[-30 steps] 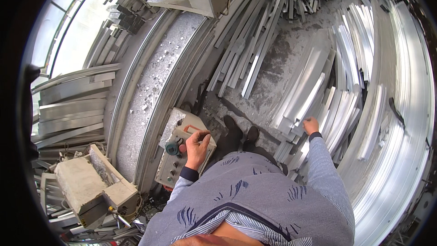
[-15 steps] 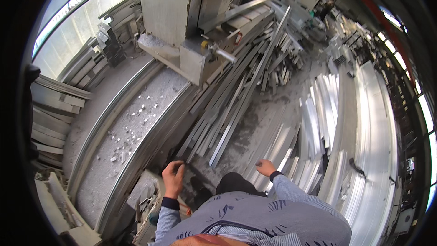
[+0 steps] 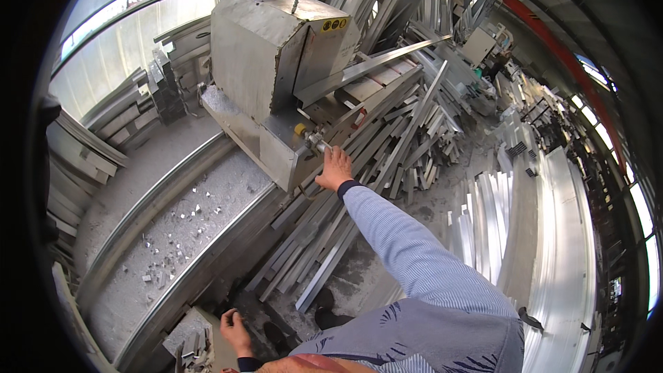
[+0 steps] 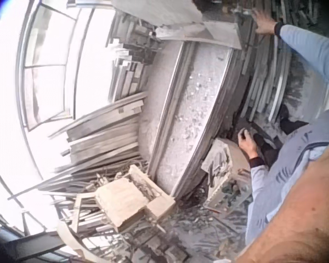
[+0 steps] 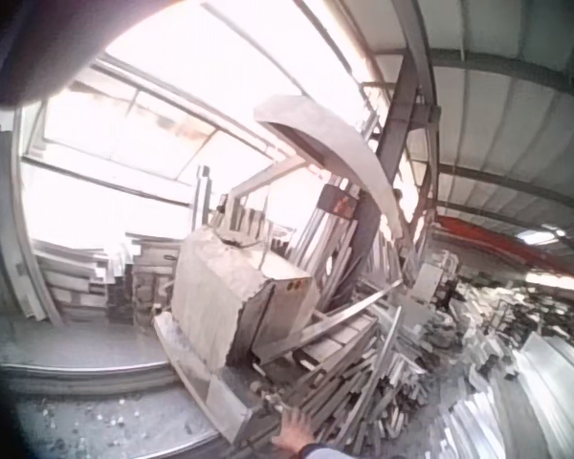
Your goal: The person loads long metal profiles into a cutting machine, measures them with a ruler, and operates the machine to cut the pieces. The person then removes the cut pieces and stacks them nearby.
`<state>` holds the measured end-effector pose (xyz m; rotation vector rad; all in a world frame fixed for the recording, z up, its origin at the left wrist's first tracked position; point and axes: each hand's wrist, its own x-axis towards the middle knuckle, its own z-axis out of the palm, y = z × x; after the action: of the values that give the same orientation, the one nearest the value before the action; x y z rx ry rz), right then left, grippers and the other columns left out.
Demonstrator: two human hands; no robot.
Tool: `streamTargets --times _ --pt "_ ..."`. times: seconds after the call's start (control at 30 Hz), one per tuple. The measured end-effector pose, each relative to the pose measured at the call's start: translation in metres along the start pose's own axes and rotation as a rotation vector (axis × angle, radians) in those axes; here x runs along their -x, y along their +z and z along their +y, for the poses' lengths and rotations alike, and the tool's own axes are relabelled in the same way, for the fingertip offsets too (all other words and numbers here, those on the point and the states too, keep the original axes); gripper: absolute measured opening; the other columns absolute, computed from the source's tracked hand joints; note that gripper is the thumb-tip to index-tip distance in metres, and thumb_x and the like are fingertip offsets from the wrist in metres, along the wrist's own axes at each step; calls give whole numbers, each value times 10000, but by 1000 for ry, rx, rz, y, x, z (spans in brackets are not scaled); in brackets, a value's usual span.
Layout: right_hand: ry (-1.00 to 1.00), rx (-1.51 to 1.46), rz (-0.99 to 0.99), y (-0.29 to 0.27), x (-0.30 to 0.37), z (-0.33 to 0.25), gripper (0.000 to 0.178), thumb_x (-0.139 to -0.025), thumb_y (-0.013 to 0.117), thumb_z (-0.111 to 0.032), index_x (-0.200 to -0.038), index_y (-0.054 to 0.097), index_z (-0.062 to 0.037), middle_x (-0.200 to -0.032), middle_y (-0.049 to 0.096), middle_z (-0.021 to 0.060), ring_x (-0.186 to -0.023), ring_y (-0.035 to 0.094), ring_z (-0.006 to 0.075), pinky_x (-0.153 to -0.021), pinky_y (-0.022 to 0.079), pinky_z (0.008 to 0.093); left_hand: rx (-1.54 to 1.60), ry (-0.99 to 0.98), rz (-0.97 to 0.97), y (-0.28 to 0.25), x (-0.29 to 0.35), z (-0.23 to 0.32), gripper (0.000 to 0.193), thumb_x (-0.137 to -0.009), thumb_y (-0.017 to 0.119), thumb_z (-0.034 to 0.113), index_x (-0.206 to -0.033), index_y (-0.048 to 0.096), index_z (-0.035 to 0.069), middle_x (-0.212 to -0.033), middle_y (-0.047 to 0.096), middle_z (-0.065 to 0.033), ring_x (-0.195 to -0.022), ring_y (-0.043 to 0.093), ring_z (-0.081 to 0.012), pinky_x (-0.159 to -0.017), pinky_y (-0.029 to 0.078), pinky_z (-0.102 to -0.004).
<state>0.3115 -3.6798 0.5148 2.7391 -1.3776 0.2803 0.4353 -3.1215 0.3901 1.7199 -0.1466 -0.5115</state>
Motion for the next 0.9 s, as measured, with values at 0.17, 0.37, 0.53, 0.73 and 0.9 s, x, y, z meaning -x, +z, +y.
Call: streamTargets --times 0.17,0.37,0.53,0.73,0.9 --pt "153 -38 -178 22 -70 3 762 -804 780 -340 -1381 511 78 -1313 615 286 -1223 632 427 -1038 525 511 31 -18 -284 126 -10 24 134 -956 700 47 -1067 735 -19 -894 731 -48 -845 682 -129 -786 556 -297" --pt "149 -97 -207 28 -99 21 574 -824 738 -293 -1232 609 90 -1064 754 302 -994 750 453 -889 611 523 -168 469 -420 260 -128 99 161 -921 739 84 -1056 731 -2 -961 739 -169 -877 730 -310 -820 568 -388" --pt "126 -99 -227 30 -106 25 513 -836 701 -196 -1243 622 107 -1030 756 300 -996 742 460 -892 606 521 -300 785 -350 380 -248 181 366 -920 773 173 -1250 696 34 -1191 691 -204 -1133 631 -414 -970 507 -480" --pt "124 -118 -187 35 -107 25 536 -798 730 -212 -1201 633 128 -982 748 320 -938 744 482 -867 611 534 -420 804 -304 497 -335 234 531 -954 742 391 -1329 684 20 -1220 704 -233 -1143 658 -430 -973 532 -491" --pt "160 -89 -256 26 -110 19 603 -815 722 -205 -1272 570 159 -972 751 313 -928 743 484 -859 607 528 -583 663 -385 549 -365 260 611 -919 748 510 -1298 702 33 -1145 759 -244 -1078 722 -436 -902 577 -521"
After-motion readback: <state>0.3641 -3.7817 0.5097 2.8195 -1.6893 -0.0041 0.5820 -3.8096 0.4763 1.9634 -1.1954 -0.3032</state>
